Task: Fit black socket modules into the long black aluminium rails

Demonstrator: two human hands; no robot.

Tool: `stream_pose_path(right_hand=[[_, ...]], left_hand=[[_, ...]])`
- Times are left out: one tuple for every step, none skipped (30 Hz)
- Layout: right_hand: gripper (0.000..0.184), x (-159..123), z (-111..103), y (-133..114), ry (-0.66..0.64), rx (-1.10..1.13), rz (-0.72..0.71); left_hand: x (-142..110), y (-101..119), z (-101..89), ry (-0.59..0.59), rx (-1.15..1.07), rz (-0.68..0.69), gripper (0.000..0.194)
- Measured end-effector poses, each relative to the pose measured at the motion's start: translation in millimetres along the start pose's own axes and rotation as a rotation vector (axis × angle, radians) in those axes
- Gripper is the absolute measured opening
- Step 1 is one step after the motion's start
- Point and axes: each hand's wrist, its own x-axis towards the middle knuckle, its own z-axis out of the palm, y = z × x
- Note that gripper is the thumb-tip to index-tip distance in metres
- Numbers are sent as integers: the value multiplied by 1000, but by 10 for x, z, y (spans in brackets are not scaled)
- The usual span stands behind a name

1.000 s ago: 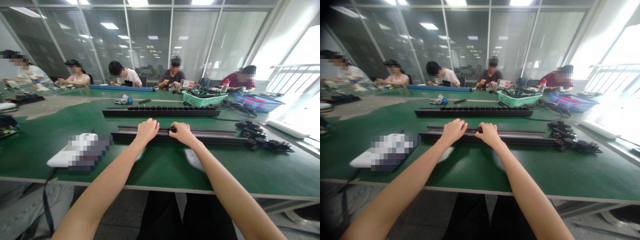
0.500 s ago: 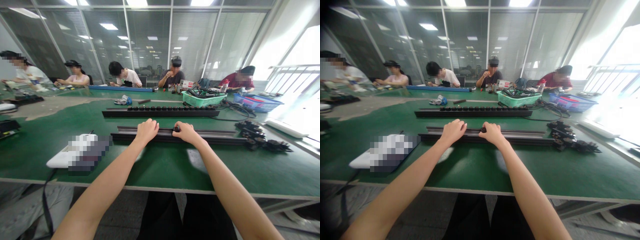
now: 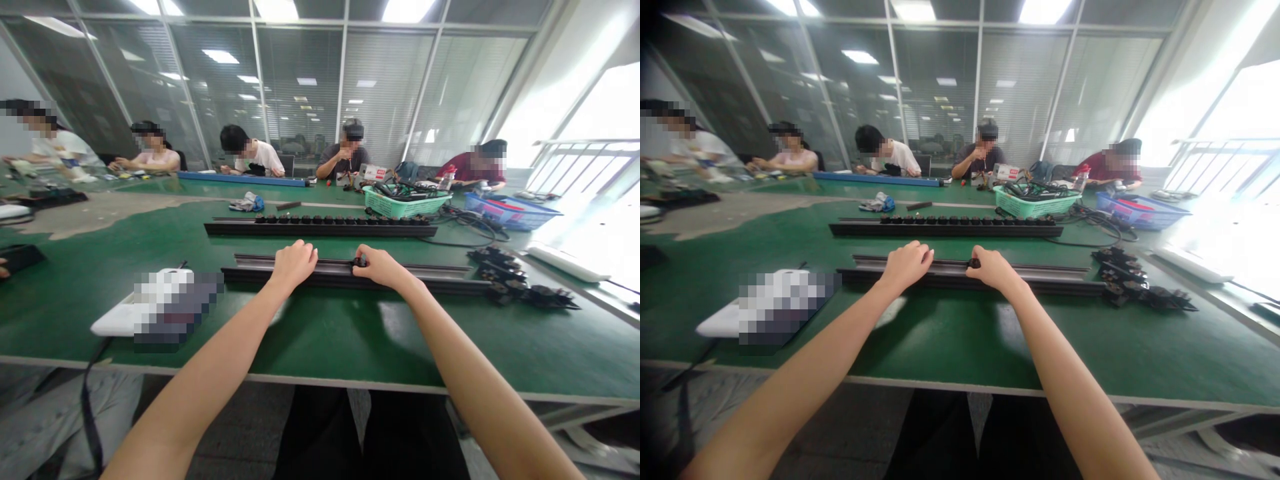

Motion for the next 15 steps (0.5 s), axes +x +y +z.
stream_pose_path(right_hand=[[22,-14,-11,10,-2,4,-2],[22,-27,-20,19,-3,8,-5],[21,-38,-28,26,-2,10,-9],[21,-47,-33,34,2,9,-14],[21,-54,-37,43,7,5,-20],[20,-59,-38,55,13,0,-26],[20,-64,-38,69,19,-6,-30],[20,-69,-35,85,25,-10,-33],[20,-73,-30,104,30,-11,-33],[20,-79,-23,124,34,-9,-33],[20,-84,-14,143,39,-6,-32],[21,-91,-3,162,46,-5,-32],[21,-97,7,179,54,-9,-35],[22,-103,16,194,61,-16,-40],[22,-109,24,208,68,-25,-47]], left_hand=[[0,2,-2,0,0,0,44],[1,3,-4,2,0,0,44],[1,3,-4,4,0,2,43],[2,3,-4,5,-1,3,43],[3,2,-4,5,-2,4,43],[4,1,-3,4,-2,4,43],[4,-1,-1,2,-3,4,43],[5,-2,1,1,-3,4,43],[5,-3,3,0,-4,3,43],[5,-4,6,1,-4,3,43],[4,-5,8,1,-5,3,43],[4,-5,9,1,-6,3,43],[3,-5,10,1,-8,2,43],[2,-5,9,2,-11,2,43],[1,-5,7,2,-14,3,43]])
